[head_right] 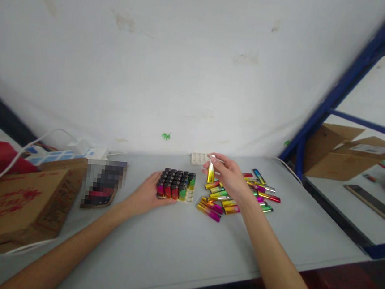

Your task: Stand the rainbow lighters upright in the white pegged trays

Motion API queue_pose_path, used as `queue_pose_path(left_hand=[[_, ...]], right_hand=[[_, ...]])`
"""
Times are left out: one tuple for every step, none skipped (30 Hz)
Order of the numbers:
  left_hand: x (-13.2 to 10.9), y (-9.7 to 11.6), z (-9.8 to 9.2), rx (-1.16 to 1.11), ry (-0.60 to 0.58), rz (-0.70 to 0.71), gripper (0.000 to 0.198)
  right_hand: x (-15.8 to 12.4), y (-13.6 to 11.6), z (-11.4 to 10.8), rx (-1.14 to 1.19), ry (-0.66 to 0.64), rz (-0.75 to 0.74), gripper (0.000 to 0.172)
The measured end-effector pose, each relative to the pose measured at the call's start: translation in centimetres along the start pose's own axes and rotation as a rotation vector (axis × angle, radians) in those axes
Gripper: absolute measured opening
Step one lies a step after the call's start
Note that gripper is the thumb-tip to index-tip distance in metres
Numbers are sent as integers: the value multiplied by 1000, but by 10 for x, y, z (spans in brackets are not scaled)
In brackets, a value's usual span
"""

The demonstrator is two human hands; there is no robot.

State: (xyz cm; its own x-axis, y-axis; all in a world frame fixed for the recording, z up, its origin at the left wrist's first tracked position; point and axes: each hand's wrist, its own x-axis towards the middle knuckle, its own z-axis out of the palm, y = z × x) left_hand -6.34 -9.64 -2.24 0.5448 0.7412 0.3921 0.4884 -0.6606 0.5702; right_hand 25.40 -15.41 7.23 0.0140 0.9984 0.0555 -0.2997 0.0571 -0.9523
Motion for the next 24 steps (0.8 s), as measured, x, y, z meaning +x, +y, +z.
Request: queue_pose_path(left_hand=[[0, 0, 0, 0, -2, 3, 83], [0, 0, 0, 0, -4, 6, 82], [0, 0, 0, -1, -6, 9, 82], [0, 0, 0, -1, -7, 12, 82], [0, 0, 0, -3, -5, 14, 82], [-1, 0, 0, -5, -2, 14, 82], [-1, 0, 0, -8, 1, 13, 82], [0, 0, 0, -9, 4, 9, 82], [0, 1, 0, -8, 4, 5, 82], [0, 1, 0, -5, 3, 0, 81], [0, 1, 0, -2, 0, -3, 81], [0, 2, -1, 1, -1, -5, 81], [0, 2, -1, 1, -1, -5, 81], [0, 2, -2, -1, -1, -2, 81], [0, 2, -2, -5, -3, 2, 80], [0, 2, -2, -8, -6, 7, 80], [0, 2, -2, -10, -7, 12, 80], [0, 2, -2, -9, -6, 13, 80], [0, 2, -2, -7, -5, 12, 80], [0, 1, -1, -3, -5, 8, 80], [0, 1, -1, 0, -7, 3, 80], [0, 0, -1, 3, -8, -2, 80], [0, 0, -1, 3, -9, -4, 80], [0, 0, -1, 2, -9, -4, 80]], right_hand=[[1, 4, 3, -19, -9, 5, 52], [1, 8, 6, -33, -17, 12, 53], [0, 12, 9, -41, -26, 17, 54], [-3, 16, 12, -45, -32, 17, 55], [-6, 20, 16, -46, -37, 13, 56], [-10, 23, 18, -42, -47, 11, 56], [-13, 25, 21, -38, -60, 15, 56], [-16, 27, 23, -37, -76, 28, 57], [-19, 28, 25, -42, -90, 50, 58], [-21, 30, 27, -53, -99, 80, 60], [-22, 32, 28, -71, -103, 115, 62], [-22, 34, 30, -94, -98, 152, 65], [-22, 37, 31, -118, -87, 183, 67], [-22, 39, 32, -138, -74, 207, 71], [-21, 42, 32, -156, -59, 218, 75], [-20, 45, 33, -173, -42, 211, 79], [-19, 47, 33, -193, -20, 188, 82], [-18, 49, 33, -214, 7, 159, 84], [-17, 50, 33, -236, 38, 132, 85], [-16, 51, 32, -257, 67, 111, 86], [-15, 52, 32, -276, 93, 97, 85], [-14, 53, 31, -289, 110, 90, 84], [-13, 54, 31, -297, 118, 88, 82], [-12, 55, 30, -302, 121, 90, 79]])
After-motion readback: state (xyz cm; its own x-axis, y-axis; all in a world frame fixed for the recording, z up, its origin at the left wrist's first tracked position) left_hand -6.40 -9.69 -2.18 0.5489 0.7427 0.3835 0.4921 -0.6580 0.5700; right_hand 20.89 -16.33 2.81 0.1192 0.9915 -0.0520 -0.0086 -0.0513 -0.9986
